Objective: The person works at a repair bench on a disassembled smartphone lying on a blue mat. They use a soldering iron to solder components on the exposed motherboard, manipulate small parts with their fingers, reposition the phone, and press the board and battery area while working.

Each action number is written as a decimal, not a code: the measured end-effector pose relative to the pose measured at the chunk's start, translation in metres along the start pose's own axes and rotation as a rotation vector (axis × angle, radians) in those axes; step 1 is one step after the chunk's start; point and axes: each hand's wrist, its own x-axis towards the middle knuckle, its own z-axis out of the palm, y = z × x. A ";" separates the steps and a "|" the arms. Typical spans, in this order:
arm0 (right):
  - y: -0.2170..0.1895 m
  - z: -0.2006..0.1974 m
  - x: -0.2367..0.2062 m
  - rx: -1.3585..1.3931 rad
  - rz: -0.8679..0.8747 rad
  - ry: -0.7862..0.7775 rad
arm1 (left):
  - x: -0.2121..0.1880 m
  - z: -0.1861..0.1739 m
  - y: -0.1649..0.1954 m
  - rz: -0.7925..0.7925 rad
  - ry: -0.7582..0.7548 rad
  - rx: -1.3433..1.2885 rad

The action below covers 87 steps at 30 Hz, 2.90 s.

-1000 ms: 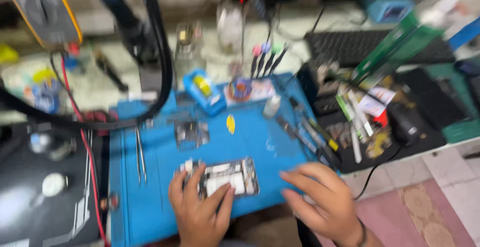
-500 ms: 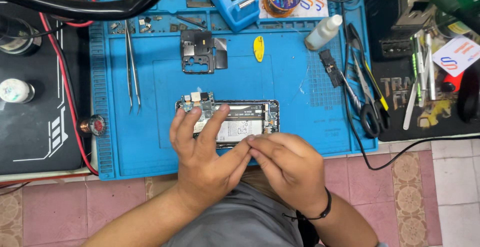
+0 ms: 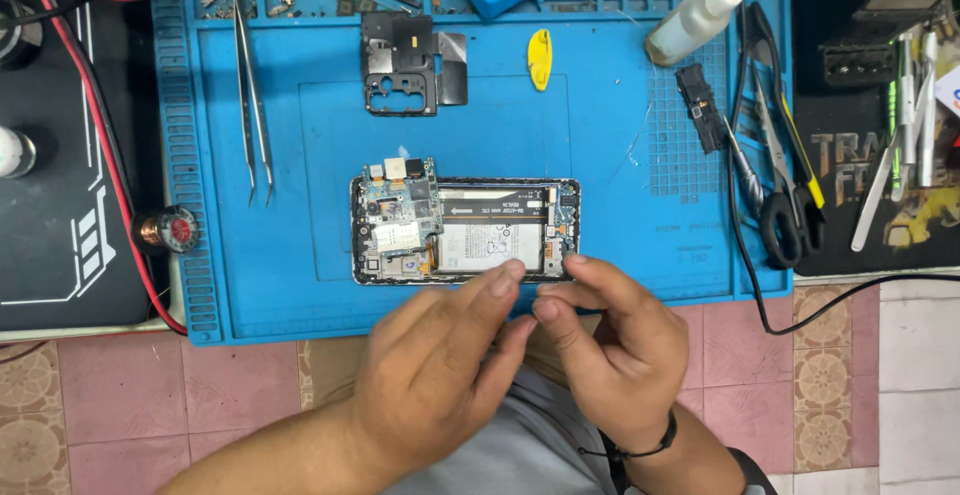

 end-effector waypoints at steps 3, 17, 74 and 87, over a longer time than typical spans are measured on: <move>0.003 0.001 -0.006 0.145 0.080 0.040 | 0.003 0.001 0.014 -0.214 0.003 -0.251; 0.004 -0.001 -0.006 0.241 0.208 0.096 | -0.001 0.016 0.000 -0.212 0.084 -0.218; 0.068 -0.141 0.139 0.271 0.136 0.557 | -0.014 0.048 -0.029 -0.337 0.192 -0.666; 0.097 -0.185 0.187 0.129 -0.088 0.475 | -0.014 0.048 -0.027 -0.316 0.209 -0.560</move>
